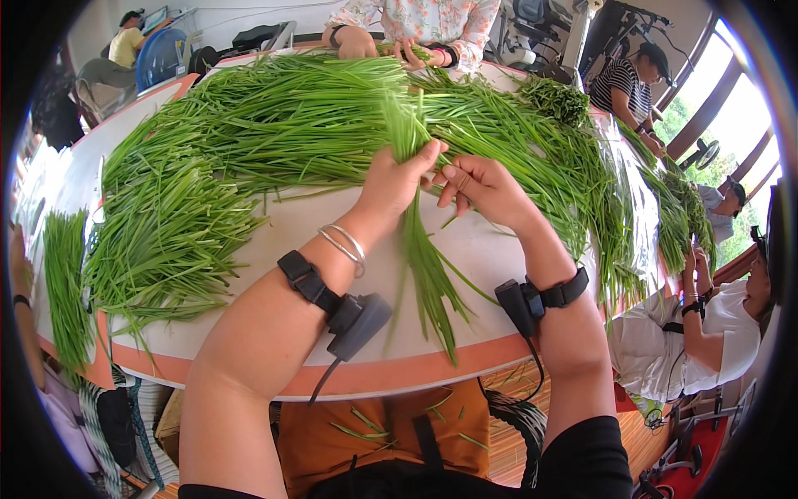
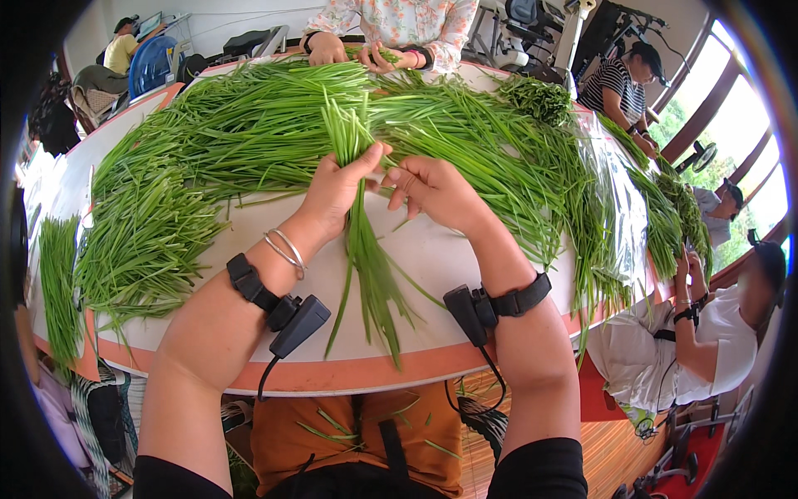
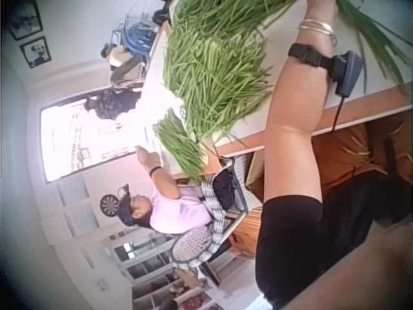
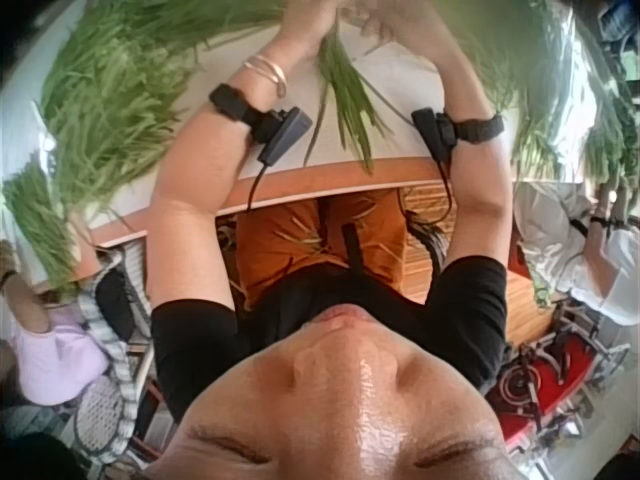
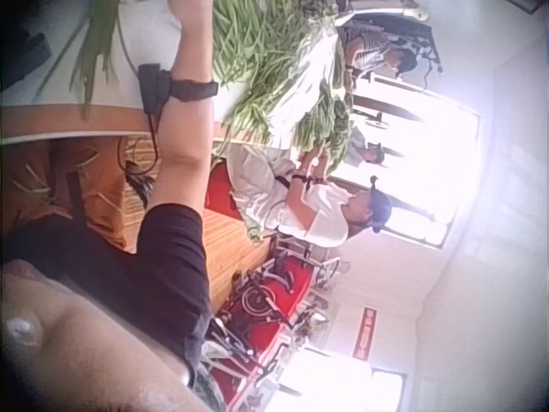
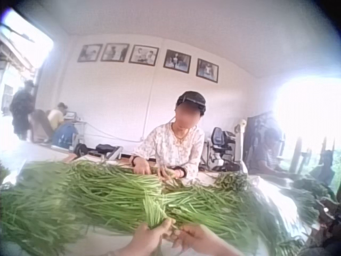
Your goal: The person gathers a bunch of chives by hand, aligns the stems, and picks through them to remove individual blades. They then set the bundle down on the table and reach for more chives from the pile.
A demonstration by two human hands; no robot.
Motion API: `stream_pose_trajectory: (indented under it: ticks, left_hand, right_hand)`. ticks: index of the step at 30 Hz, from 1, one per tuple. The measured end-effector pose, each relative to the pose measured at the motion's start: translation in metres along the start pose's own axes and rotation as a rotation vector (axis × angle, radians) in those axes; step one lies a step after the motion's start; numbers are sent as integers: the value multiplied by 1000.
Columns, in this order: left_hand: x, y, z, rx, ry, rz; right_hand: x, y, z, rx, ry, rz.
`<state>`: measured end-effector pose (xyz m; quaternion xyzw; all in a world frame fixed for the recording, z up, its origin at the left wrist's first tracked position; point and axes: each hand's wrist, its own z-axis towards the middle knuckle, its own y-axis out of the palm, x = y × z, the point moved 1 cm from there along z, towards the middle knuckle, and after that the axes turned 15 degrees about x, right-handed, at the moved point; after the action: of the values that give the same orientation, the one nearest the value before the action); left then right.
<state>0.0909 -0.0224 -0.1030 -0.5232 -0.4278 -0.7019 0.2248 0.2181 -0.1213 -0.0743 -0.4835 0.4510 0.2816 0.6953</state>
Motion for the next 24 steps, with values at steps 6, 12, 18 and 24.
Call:
stream_pose_trajectory:
  ticks: [6,12,18,24]
  left_hand:
    - [0,-3,-2,111,-223,-399]
    - [5,-1,-3,65,-193,-245]
    - [7,-2,-3,133,-139,-196]
    - [6,0,-5,131,-105,-84]
  right_hand:
    - [-3,-12,0,298,-187,-505]
    - [8,-9,1,164,-253,-678]
    - [6,-18,5,352,-244,-505]
    - [12,-12,8,242,-178,32]
